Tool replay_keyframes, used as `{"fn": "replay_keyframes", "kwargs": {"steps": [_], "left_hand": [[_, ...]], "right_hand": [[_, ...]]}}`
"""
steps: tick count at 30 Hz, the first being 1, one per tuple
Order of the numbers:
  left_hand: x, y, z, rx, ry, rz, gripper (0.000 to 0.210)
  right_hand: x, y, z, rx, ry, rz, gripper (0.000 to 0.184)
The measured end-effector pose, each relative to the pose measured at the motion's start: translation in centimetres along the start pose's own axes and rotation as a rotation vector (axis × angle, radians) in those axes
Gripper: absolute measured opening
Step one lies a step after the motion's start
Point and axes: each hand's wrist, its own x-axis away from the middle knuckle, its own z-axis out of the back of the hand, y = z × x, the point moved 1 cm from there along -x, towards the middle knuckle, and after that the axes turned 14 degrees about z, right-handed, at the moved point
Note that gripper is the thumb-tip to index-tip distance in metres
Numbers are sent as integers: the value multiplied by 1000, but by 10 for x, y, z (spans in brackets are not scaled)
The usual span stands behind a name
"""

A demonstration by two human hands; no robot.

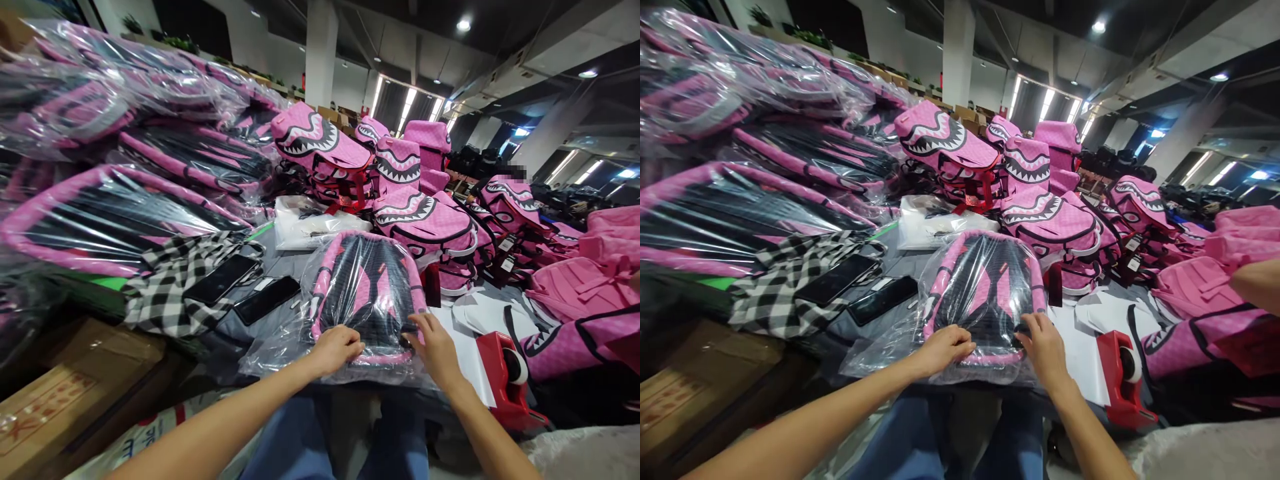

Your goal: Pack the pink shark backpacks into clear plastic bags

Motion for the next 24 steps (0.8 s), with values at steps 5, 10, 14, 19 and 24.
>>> {"fn": "replay_keyframes", "kwargs": {"steps": [5, 10, 14, 19, 24], "left_hand": [[6, 7, 4, -27, -24, -1, 34], [40, -5, 24, -274, 175, -319, 13], [56, -40, 46, -324, 315, -297, 14], [32, -68, 55, 15, 158, -59, 25], [16, -68, 52, 200, 22, -2, 31]], "right_hand": [[41, -21, -17, 223, -19, 461, 54], [53, -9, -36, 279, -69, 484, 73], [55, -3, -44, 227, -55, 448, 70], [48, -7, -36, -49, 1, 332, 51], [111, 36, 26, -243, 450, -467, 46]]}}
